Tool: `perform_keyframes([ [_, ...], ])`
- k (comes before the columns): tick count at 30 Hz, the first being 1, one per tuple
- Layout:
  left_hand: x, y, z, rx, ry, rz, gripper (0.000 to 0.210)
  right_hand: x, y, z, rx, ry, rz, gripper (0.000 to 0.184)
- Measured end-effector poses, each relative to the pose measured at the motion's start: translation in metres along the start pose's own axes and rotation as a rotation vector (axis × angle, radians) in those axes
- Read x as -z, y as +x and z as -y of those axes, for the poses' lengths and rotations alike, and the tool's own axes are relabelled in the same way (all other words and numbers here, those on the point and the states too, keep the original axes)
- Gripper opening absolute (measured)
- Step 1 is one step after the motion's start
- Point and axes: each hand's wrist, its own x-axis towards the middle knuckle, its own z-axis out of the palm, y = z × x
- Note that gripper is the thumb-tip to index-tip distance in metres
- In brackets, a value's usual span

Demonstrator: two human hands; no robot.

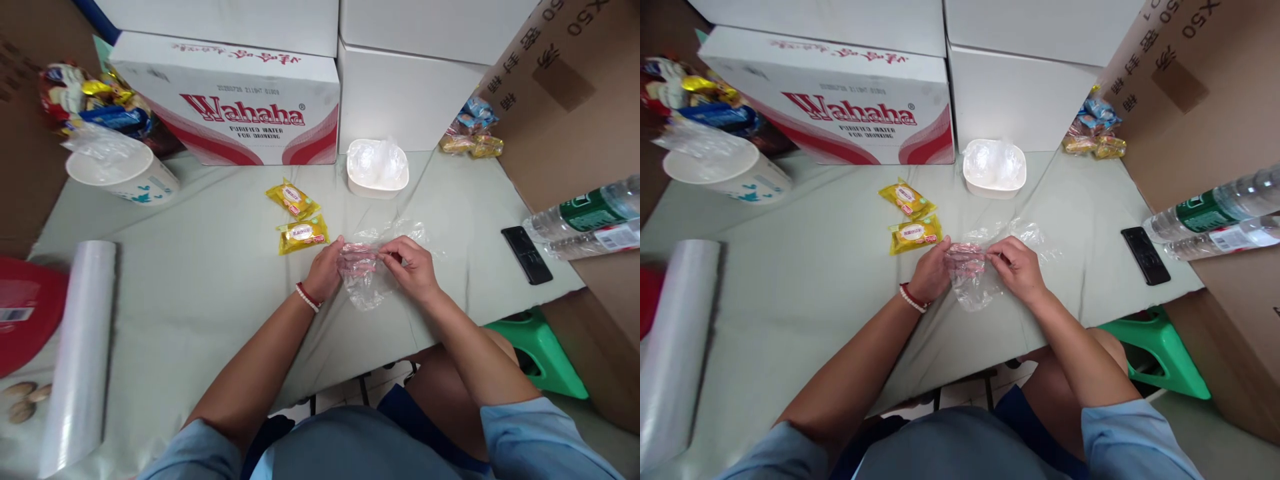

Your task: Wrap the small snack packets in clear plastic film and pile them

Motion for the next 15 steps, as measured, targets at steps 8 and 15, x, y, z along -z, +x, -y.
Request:
perform_keyframes([
  [8, -0.007, -0.003, 0.01, 0.098, -0.161, 0.236, 0.067, -0.009, -0.006, 0.008, 0.056, -0.081, -0.067, 0.019],
  [15, -0.013, -0.005, 0.01, 0.052, -0.117, 0.26, 0.06, -0.015, -0.006, 0.001, 0.21, -0.187, 0.032, 0.017],
])
